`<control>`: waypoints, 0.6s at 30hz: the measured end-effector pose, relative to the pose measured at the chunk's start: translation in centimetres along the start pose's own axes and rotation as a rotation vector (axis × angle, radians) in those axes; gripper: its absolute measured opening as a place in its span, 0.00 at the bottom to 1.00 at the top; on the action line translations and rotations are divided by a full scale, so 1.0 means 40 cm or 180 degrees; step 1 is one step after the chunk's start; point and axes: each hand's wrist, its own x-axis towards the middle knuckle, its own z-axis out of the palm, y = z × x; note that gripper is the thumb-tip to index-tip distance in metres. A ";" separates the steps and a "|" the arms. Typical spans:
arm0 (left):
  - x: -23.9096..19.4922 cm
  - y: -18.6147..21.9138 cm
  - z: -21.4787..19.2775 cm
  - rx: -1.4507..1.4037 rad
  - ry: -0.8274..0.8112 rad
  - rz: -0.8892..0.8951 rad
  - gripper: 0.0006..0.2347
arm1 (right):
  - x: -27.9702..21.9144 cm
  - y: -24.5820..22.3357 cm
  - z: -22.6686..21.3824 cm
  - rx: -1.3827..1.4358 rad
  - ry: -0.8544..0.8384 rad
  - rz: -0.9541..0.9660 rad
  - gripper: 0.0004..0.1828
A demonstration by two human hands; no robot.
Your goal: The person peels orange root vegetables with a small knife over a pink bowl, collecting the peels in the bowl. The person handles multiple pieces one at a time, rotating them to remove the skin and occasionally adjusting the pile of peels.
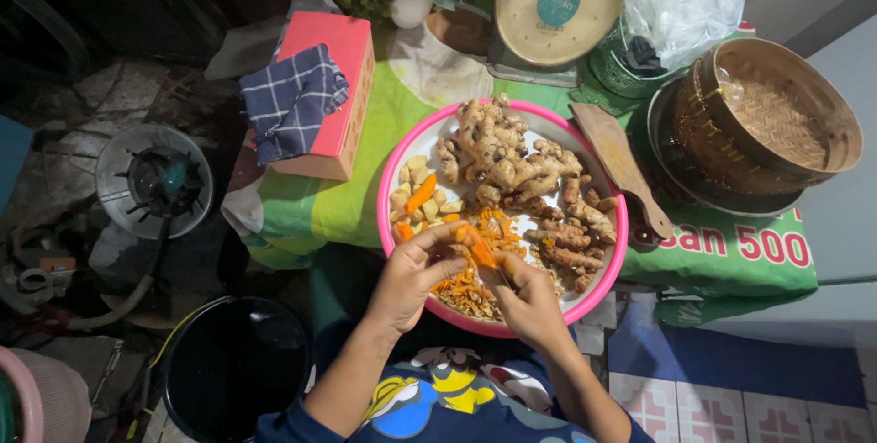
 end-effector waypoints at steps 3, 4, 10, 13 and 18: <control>0.012 -0.028 -0.001 -0.0069 0.0149 -0.0036 0.17 | 0.001 0.048 -0.003 0.0885 -0.0600 0.0926 0.13; 0.017 -0.035 -0.004 -0.0283 0.0184 -0.0086 0.15 | 0.002 0.052 -0.002 0.0738 -0.0682 0.0914 0.13; 0.035 -0.045 -0.027 -0.0788 0.0547 -0.0443 0.17 | -0.008 -0.051 -0.012 0.0332 -0.0491 0.0571 0.16; 0.037 -0.033 -0.023 -0.0952 0.0567 -0.0544 0.18 | -0.002 -0.128 -0.025 0.0185 -0.0296 0.0224 0.24; 0.035 -0.014 -0.002 -0.1047 0.0150 -0.0490 0.19 | -0.003 -0.188 -0.022 -0.0404 -0.0205 -0.0064 0.29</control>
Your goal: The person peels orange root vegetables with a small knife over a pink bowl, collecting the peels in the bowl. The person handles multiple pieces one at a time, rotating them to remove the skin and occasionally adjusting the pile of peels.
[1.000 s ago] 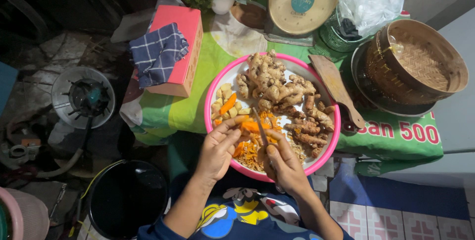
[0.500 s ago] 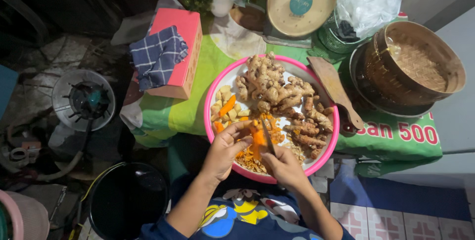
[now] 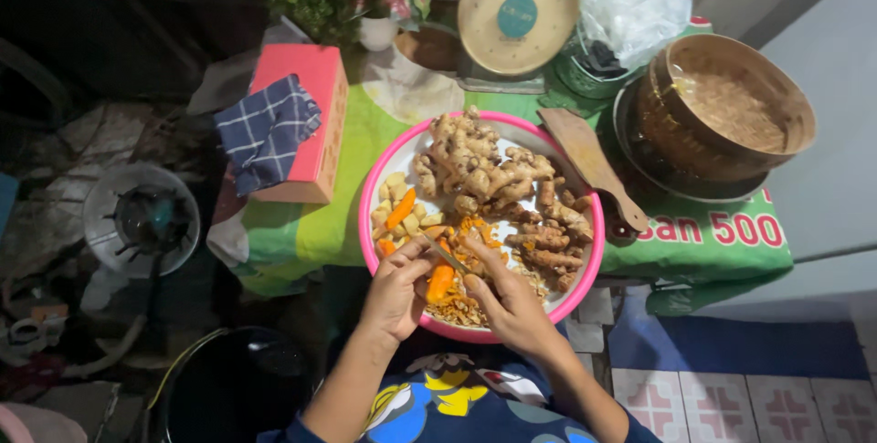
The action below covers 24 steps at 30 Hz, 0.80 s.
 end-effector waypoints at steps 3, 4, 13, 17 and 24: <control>-0.008 0.004 0.018 0.0000 0.0197 -0.0125 0.13 | -0.001 -0.003 0.001 -0.0116 0.0215 -0.0210 0.28; -0.008 0.008 0.023 0.0021 0.0156 -0.0149 0.12 | -0.001 -0.002 0.002 -0.0104 0.0218 -0.0242 0.27; -0.025 0.000 0.019 0.0055 0.0129 -0.0284 0.10 | -0.003 0.027 0.020 -0.0106 0.0256 -0.0013 0.21; -0.016 -0.010 0.014 -0.0049 0.0186 -0.0365 0.08 | -0.005 0.057 0.018 -0.0150 0.0370 -0.0418 0.18; -0.020 -0.034 -0.011 -0.0204 0.0442 -0.0446 0.08 | 0.016 0.115 0.043 0.2089 -0.0111 0.0895 0.15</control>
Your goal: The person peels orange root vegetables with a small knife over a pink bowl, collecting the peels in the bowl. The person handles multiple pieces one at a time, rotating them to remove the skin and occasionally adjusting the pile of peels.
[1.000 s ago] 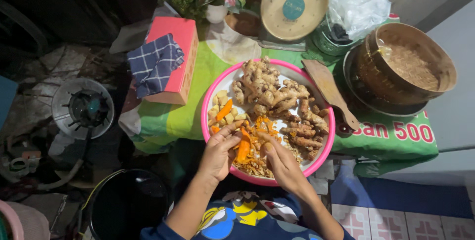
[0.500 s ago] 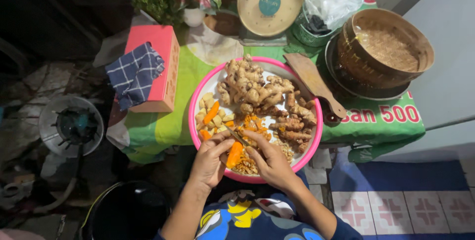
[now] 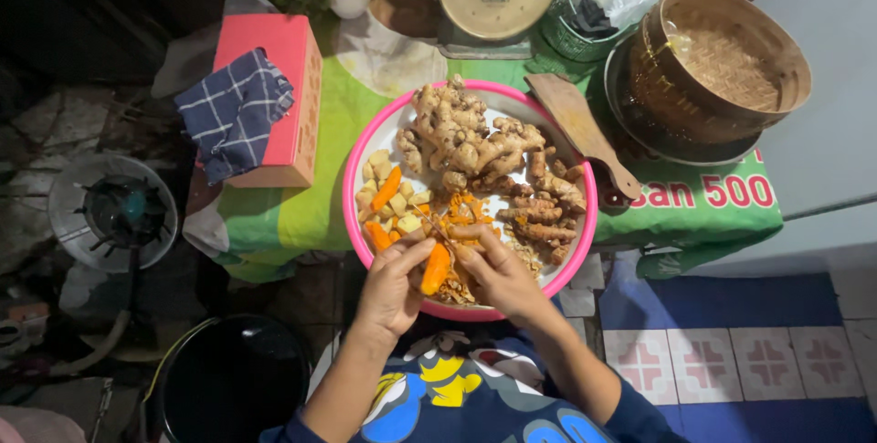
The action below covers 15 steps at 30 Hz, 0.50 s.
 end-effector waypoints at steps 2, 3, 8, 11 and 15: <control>0.002 0.016 -0.022 -0.0175 -0.0394 -0.0221 0.12 | -0.007 -0.017 -0.031 0.0368 -0.0366 0.0363 0.16; 0.004 0.019 -0.033 -0.0262 -0.0591 -0.0330 0.13 | -0.010 -0.026 -0.042 0.0554 -0.0547 0.0546 0.16; 0.021 0.011 -0.058 -0.0661 -0.0737 -0.0782 0.13 | -0.018 -0.047 -0.070 0.0891 -0.0816 0.0631 0.17; 0.022 0.028 -0.061 -0.0821 -0.0932 -0.0705 0.13 | -0.013 -0.067 -0.102 0.1179 -0.0928 0.0411 0.16; 0.008 0.054 -0.066 -0.0337 -0.0312 -0.0130 0.14 | -0.007 -0.058 -0.110 -0.0152 -0.0144 0.0027 0.19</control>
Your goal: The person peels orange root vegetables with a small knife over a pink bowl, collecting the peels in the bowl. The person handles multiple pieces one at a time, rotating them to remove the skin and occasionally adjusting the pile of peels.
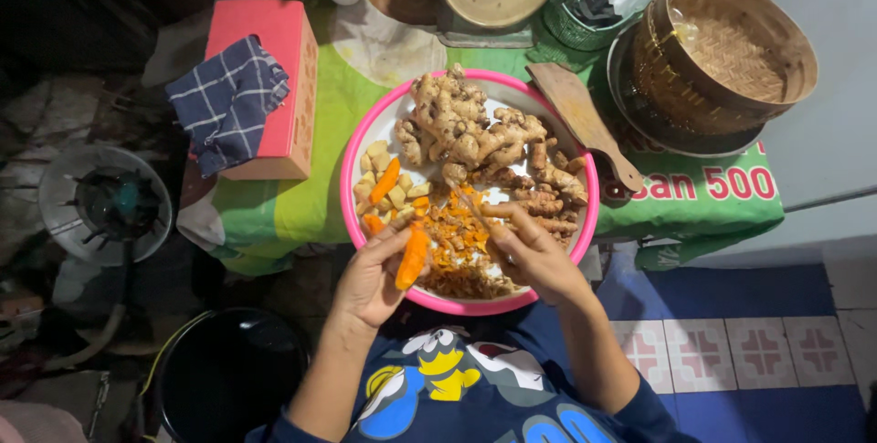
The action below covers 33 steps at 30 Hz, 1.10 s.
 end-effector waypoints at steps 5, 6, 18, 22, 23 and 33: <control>-0.005 -0.002 0.003 0.0067 0.0157 0.0184 0.13 | 0.001 0.017 0.019 -0.2431 0.0041 -0.0578 0.19; -0.006 -0.005 0.002 0.0062 0.0150 0.0189 0.12 | 0.001 0.021 0.023 -0.2607 -0.0105 -0.0938 0.19; -0.032 -0.040 0.006 0.0036 0.0377 0.0285 0.13 | 0.010 0.021 0.044 -0.0465 0.0542 0.0084 0.22; -0.029 -0.068 0.000 0.0239 0.0267 0.0516 0.14 | -0.011 -0.038 0.035 0.2036 0.0490 0.0500 0.26; -0.027 -0.073 0.002 0.0256 0.0157 0.0563 0.15 | -0.019 -0.039 0.046 0.1762 0.0470 0.0428 0.28; -0.034 -0.076 0.102 0.0403 0.0325 0.0732 0.19 | -0.066 0.028 0.126 -0.1634 0.0448 -0.0552 0.31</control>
